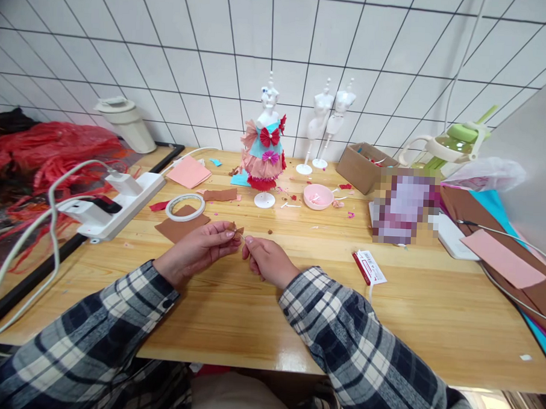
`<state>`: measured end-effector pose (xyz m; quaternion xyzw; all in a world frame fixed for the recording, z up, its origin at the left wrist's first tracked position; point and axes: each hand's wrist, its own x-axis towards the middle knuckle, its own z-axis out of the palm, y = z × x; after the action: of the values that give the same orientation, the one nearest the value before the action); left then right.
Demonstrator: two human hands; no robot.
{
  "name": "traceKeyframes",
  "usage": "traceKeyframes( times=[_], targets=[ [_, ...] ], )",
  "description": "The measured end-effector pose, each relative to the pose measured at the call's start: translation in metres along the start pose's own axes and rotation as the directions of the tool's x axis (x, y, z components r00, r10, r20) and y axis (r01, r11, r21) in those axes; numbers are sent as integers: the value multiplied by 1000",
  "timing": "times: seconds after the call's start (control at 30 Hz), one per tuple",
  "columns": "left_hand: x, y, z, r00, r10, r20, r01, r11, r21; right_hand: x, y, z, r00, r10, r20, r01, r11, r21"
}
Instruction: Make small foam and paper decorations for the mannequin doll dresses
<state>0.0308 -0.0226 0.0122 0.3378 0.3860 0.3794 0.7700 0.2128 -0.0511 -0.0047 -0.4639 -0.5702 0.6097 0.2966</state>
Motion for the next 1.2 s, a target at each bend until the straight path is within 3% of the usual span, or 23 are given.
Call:
traceKeyframes(
  times=[0.3, 0.5, 0.73, 1.2],
  targets=[
    [0, -1, -1, 1000, -4, -2, 4, 1000, -15, 0, -2, 1, 999, 33, -4, -33, 999, -1],
    [-2, 3, -2, 998, 9, 61, -3, 995, -102, -1, 1, 2, 1000, -7, -18, 6, 998, -62],
    [1, 0, -3, 996, 41, -77, -45, 998, -50, -3, -1, 2, 999, -11, -39, 6, 993, -114],
    [-1, 0, 0, 999, 0, -54, 0, 1000, 10, -1, 5, 1, 999, -43, -1, 43, 994, -100]
  ],
)
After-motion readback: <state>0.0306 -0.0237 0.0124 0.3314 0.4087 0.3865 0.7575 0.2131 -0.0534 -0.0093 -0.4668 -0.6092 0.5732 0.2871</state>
